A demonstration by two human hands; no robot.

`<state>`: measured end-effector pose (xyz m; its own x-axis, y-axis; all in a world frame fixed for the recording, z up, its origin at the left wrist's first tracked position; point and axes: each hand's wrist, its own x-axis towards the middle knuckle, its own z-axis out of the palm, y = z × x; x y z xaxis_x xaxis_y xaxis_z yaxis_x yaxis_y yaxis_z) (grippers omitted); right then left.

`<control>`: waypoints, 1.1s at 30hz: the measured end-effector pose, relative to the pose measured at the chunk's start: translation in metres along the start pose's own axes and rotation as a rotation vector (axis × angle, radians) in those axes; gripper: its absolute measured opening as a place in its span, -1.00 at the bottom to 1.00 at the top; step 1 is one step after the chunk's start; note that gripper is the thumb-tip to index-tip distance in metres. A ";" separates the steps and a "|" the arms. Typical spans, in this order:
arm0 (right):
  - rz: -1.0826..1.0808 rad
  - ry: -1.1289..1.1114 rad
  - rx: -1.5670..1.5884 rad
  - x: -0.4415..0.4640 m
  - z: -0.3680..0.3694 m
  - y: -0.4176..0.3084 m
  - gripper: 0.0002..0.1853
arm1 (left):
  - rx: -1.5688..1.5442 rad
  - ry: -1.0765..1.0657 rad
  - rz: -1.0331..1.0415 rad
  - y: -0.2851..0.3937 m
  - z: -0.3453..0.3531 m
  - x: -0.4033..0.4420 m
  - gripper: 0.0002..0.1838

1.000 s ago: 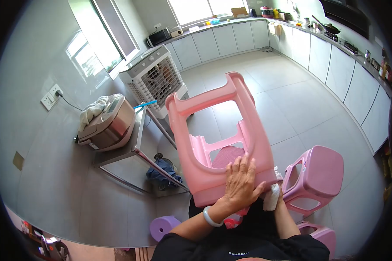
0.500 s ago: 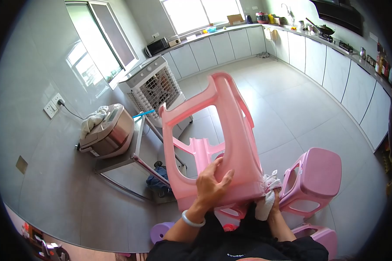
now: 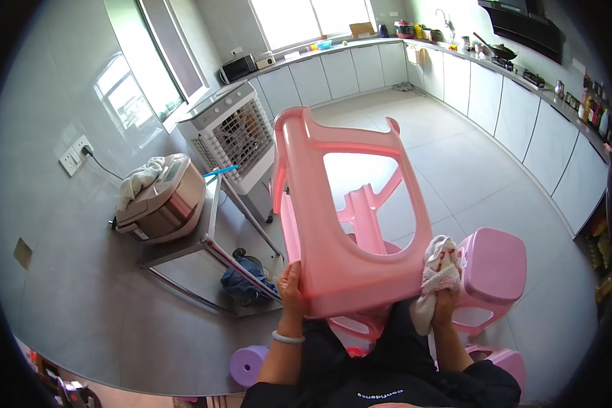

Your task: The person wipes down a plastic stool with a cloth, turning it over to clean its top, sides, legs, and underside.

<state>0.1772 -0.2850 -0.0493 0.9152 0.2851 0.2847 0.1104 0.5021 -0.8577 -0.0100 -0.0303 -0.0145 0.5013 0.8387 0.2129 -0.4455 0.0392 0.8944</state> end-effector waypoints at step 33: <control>-0.773 -1.388 -0.799 0.020 0.253 -0.024 -0.33 | 0.448 0.329 0.612 -0.100 -0.032 0.009 -0.41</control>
<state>0.0947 -0.0852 0.0852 -0.3530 0.8256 0.4402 0.8468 0.4820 -0.2251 0.0155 -0.0100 -0.1150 -0.0074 0.7603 0.6496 -0.1961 -0.6381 0.7446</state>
